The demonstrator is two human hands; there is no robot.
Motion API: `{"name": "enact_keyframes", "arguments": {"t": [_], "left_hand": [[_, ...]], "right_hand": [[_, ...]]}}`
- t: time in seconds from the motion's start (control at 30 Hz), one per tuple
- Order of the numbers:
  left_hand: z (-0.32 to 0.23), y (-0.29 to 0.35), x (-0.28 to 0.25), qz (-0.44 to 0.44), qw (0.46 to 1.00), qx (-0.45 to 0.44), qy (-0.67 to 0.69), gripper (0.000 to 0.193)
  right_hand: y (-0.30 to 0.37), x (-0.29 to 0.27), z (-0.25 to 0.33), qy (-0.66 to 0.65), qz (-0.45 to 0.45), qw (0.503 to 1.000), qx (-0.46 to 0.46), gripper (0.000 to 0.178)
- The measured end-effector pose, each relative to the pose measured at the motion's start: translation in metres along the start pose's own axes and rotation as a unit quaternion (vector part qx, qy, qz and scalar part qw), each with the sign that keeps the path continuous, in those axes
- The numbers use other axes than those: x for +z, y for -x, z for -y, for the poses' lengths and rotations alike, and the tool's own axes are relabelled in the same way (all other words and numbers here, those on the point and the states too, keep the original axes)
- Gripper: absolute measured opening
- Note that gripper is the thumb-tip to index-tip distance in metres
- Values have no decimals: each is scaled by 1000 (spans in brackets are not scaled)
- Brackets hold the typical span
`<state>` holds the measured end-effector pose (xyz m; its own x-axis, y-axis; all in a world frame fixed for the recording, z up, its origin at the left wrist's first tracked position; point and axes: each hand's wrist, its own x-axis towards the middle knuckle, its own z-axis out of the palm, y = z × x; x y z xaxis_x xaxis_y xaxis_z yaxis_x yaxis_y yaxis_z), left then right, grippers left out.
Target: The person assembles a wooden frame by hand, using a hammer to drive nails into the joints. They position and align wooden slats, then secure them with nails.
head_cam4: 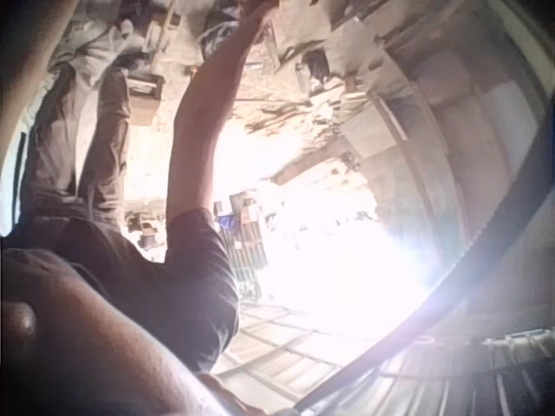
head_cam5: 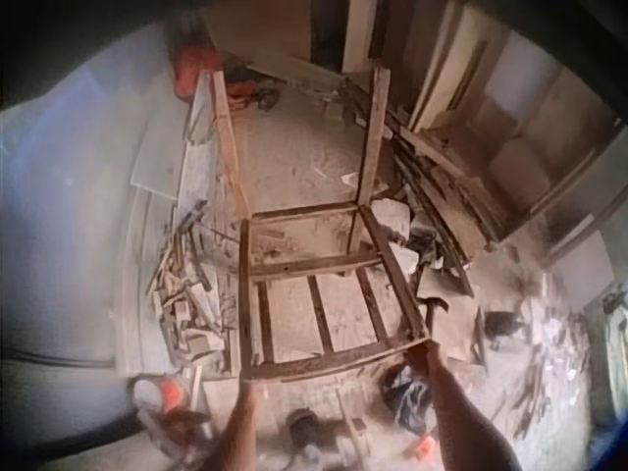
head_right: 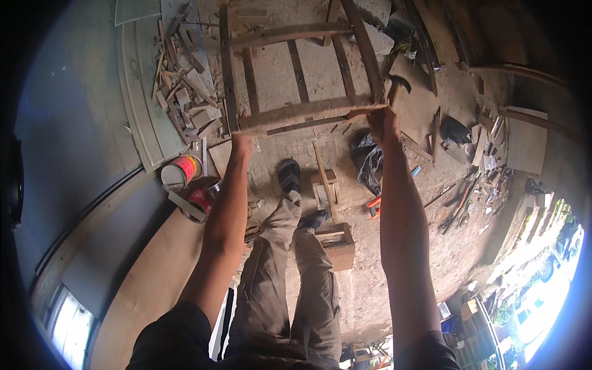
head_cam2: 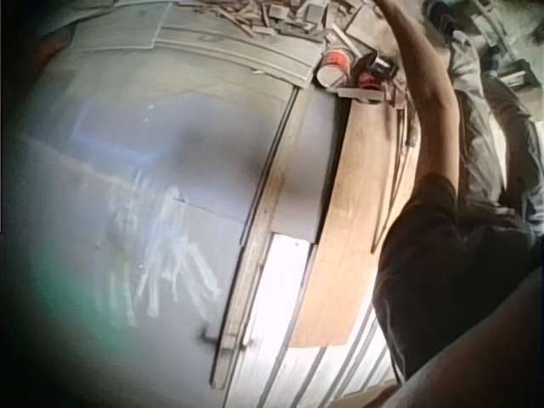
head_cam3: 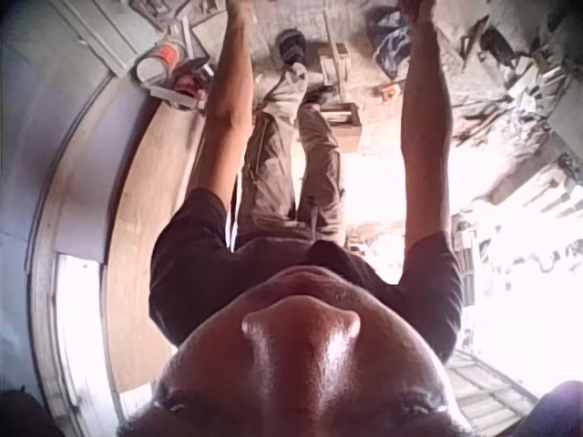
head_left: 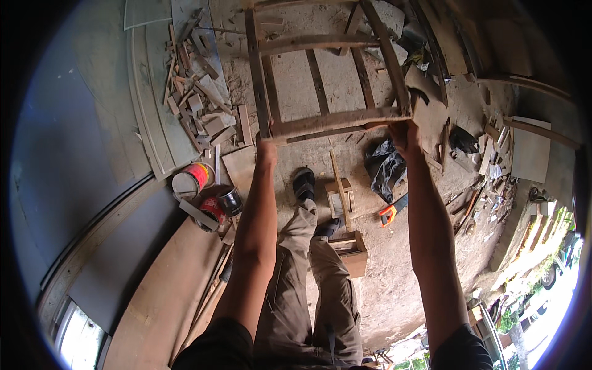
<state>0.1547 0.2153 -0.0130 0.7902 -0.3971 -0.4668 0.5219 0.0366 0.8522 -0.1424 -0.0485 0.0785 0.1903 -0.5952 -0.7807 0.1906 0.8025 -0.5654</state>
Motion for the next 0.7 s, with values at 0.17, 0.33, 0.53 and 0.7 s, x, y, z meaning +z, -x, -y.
{"name": "enact_keyframes", "arguments": {"t": [0.17,0.33,0.53,0.7], "left_hand": [[-55,41,-24,136,955,-248,88,61],[-100,58,16,153,937,-270,-161,65],[-87,22,21,34,942,-183,-279,72],[-82,19,63,-83,924,-86,-363,72]], "right_hand": [[51,-31,-36,-51,74,996,16,30],[91,-24,-41,147,-64,986,54,33],[73,0,-36,381,-143,913,8,55],[36,26,-36,481,-195,831,-198,56]]}}
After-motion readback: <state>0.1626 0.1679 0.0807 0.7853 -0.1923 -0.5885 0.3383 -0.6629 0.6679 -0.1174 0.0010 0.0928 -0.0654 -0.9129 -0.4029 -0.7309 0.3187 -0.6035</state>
